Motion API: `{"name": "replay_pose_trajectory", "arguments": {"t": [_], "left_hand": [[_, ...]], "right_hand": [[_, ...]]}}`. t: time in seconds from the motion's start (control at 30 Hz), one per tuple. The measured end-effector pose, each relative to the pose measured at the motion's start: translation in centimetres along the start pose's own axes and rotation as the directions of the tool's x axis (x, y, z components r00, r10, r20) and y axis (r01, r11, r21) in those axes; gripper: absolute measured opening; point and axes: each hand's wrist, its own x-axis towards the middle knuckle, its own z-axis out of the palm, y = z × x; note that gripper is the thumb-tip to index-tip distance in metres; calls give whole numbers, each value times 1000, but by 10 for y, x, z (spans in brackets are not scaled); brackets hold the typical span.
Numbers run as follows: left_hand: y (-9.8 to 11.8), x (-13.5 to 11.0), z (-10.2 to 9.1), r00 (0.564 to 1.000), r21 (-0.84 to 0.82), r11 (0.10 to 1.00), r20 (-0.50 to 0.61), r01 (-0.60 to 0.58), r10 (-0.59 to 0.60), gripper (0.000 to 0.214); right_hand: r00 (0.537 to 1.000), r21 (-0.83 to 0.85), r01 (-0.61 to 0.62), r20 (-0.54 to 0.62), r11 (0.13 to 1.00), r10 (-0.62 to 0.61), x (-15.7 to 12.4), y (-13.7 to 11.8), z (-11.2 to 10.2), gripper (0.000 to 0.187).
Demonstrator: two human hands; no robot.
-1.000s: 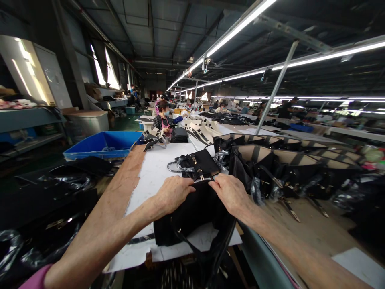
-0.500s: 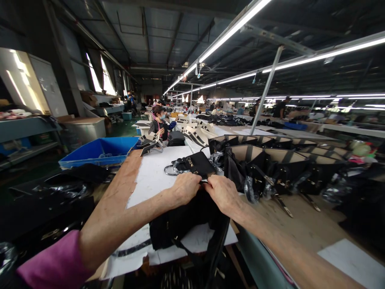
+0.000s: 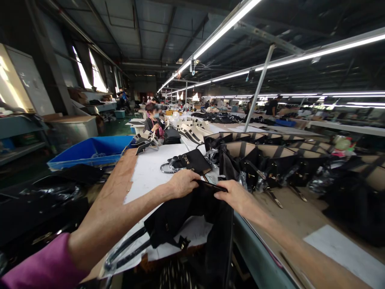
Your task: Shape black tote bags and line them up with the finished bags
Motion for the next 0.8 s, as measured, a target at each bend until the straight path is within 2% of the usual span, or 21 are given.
{"name": "replay_pose_trajectory", "arguments": {"t": [0.07,0.13,0.23,0.3,0.43,0.53,0.67,0.8], "left_hand": [[-1,-1,-2,1000,-45,999,-2,-8,7,26],[-2,-3,-5,1000,-77,997,-3,-12,12,26],[-8,-10,-12,1000,-120,993,-13,1,-3,23],[-17,-17,-14,1000,-186,983,-12,10,-12,23],[-38,-33,-10,998,-392,918,46,61,-47,24],[-50,-40,-4,996,-528,845,41,85,-75,22],[-56,-40,0,991,-601,789,39,124,-125,25],[-59,-38,1,988,-596,789,48,146,-146,29]], "right_hand": [[998,-44,42,-35,998,-44,6,1,-3,15],[989,-79,132,-53,988,-137,15,0,-7,16],[956,-62,294,18,954,-293,33,-4,-14,18],[935,-14,349,75,937,-348,45,-8,-14,19],[904,110,381,161,918,-395,66,-16,-2,20],[882,166,394,209,904,-423,76,-19,8,23],[884,137,405,195,904,-426,83,-20,12,25],[889,35,428,165,903,-427,83,-24,12,28]]}}
